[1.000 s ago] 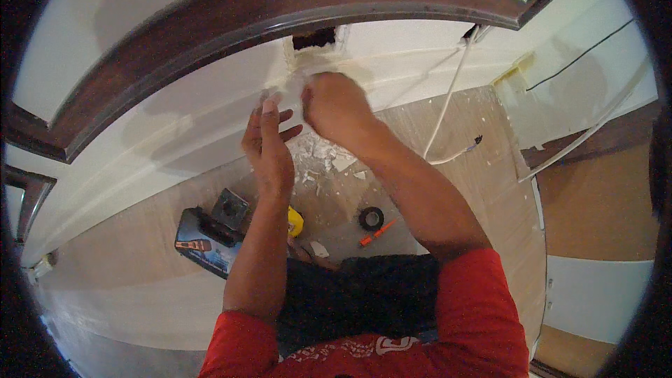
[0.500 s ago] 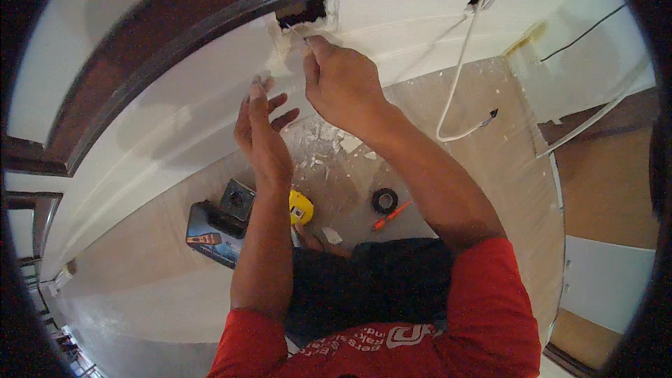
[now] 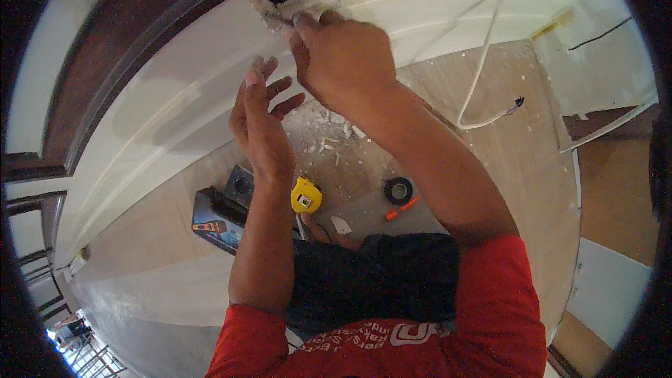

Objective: The person prepares an electrical outlet box and installs a faceplate using an orange hand tool and their fingers.

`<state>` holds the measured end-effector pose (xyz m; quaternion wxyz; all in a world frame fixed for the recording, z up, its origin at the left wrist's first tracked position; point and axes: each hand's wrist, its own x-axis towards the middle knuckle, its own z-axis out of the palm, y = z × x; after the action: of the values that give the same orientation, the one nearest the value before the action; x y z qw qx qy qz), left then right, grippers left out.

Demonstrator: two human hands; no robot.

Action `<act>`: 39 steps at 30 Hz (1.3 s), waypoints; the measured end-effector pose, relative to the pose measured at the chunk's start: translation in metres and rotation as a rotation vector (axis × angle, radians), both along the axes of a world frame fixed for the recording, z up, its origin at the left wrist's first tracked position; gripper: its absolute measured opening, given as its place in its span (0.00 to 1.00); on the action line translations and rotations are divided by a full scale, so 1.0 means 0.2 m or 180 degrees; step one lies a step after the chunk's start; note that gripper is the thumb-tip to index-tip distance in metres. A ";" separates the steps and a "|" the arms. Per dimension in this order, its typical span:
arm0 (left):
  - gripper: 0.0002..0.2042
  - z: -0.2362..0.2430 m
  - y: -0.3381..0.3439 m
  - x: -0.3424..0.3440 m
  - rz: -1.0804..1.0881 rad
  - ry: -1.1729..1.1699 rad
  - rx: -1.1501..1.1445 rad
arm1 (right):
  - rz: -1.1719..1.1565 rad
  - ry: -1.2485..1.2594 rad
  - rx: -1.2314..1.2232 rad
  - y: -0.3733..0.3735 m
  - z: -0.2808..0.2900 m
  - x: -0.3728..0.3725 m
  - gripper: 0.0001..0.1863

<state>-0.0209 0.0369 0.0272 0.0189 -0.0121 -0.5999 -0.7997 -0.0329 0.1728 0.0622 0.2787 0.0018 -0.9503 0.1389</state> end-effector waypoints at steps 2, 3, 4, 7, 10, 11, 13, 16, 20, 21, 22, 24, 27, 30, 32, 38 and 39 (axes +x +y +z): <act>0.28 -0.02 0.00 0.00 0.0019 0.0051 -0.0012 | -0.0019 0.0086 -0.0143 0.00 0.05 0.00 0.14; 0.28 -0.03 0.00 0.00 0.0022 0.0076 -0.0016 | 0.0024 0.0167 -0.0249 0.00 0.07 -0.02 0.14; 0.28 -0.03 -0.01 0.00 0.0026 0.0083 -0.0052 | 0.0069 0.0249 -0.0358 0.00 0.07 -0.03 0.14; 0.28 -0.03 0.01 0.00 -0.0003 0.0084 -0.0051 | 0.0207 0.0252 -0.0432 0.02 0.05 -0.06 0.14; 0.27 -0.01 0.00 0.00 0.0006 0.0067 -0.0024 | 0.0267 -0.0204 0.0007 0.02 -0.02 0.00 0.15; 0.27 -0.01 0.00 0.00 0.0007 0.0037 -0.0037 | 0.0195 -0.0242 -0.0208 0.01 -0.01 0.01 0.14; 0.27 -0.01 0.00 0.00 -0.0001 0.0064 -0.0002 | 0.0055 -0.0320 -0.0642 -0.01 0.04 0.02 0.14; 0.27 -0.02 -0.02 0.00 -0.0036 0.0160 0.0081 | 0.0598 0.0836 -0.1542 -0.03 0.01 -0.07 0.13; 0.27 0.00 -0.01 0.00 -0.0064 0.0080 0.0107 | 0.0531 0.0911 -0.1649 -0.06 0.00 -0.12 0.11; 0.27 0.00 -0.01 -0.01 -0.0068 0.0080 0.0093 | 0.0442 0.0895 -0.1608 -0.07 -0.01 -0.14 0.11; 0.27 0.00 -0.01 0.00 -0.0059 0.0070 0.0095 | 0.0353 0.0878 -0.1565 -0.08 -0.02 -0.15 0.10; 0.27 0.00 -0.01 0.00 -0.0043 0.0051 0.0110 | 0.0603 0.0792 -0.1264 -0.07 -0.03 -0.14 0.07; 0.26 0.02 -0.01 -0.01 -0.0069 0.0124 0.0136 | 0.0777 0.0051 -0.1386 -0.03 0.05 -0.04 0.07; 0.26 0.01 -0.01 0.00 -0.0014 0.0031 0.0126 | 0.0676 0.0117 -0.1329 -0.04 0.08 -0.04 0.08; 0.25 0.02 0.00 -0.01 -0.0018 0.0025 0.0159 | 0.0536 0.0248 -0.1244 -0.06 0.07 -0.06 0.09; 0.26 0.02 -0.02 0.00 -0.0009 0.0078 0.0134 | 0.0287 -0.0183 -0.1115 -0.10 -0.02 -0.05 0.10; 0.26 0.02 -0.02 -0.01 -0.0009 -0.0014 0.0126 | 0.0289 -0.0119 -0.1098 -0.09 -0.02 -0.04 0.10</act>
<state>-0.0233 0.0326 0.0312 0.0167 -0.0109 -0.5840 -0.8115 -0.0411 0.1554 0.0582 0.2507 -0.0057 -0.9163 0.3124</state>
